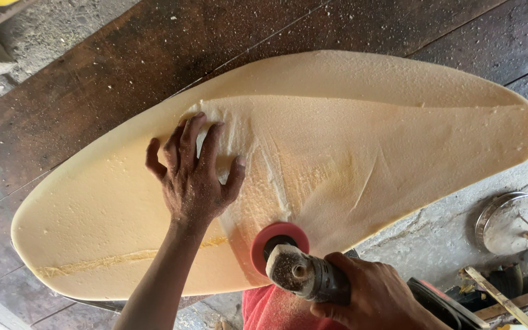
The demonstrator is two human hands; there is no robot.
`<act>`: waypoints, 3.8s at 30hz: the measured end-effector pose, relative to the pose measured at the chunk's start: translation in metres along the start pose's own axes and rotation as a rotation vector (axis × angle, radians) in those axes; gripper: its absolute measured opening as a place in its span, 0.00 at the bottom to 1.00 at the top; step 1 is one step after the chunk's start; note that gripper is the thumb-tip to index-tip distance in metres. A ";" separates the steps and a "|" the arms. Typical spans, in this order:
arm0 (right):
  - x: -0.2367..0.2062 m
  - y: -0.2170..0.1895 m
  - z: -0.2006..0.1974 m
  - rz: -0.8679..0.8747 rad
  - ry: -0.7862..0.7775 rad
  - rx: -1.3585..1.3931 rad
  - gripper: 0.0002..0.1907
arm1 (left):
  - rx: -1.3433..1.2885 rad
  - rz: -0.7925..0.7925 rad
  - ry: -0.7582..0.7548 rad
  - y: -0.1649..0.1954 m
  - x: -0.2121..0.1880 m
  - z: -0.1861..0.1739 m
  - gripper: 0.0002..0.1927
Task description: The person uses a power sander to smooth the surface of a surfboard blank resting on a wooden workbench. They move the sander across the board's surface, generating foam dust, and occasionally wipe the surface with their hand.
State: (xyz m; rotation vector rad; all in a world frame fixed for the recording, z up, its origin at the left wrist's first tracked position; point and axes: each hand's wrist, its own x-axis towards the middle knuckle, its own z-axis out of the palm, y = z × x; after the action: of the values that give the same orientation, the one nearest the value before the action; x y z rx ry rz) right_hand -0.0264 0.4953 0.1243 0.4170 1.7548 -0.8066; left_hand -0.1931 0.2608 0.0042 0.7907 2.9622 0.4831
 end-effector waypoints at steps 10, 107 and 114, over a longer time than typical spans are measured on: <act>0.004 0.018 -0.034 0.058 0.151 -0.033 0.37 | 0.019 0.007 0.026 0.000 0.002 0.002 0.26; -0.027 0.037 0.076 0.040 0.147 0.295 0.39 | 0.087 0.242 -0.059 0.008 0.029 0.026 0.38; -0.040 0.070 0.066 0.187 0.190 0.296 0.35 | 0.074 0.234 -0.064 0.011 0.030 0.025 0.38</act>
State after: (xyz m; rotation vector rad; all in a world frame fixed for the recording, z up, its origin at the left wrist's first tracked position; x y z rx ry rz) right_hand 0.0767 0.5032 0.1290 0.8672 1.7416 -0.9171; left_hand -0.2112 0.2913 -0.0146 1.1453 2.8568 0.3509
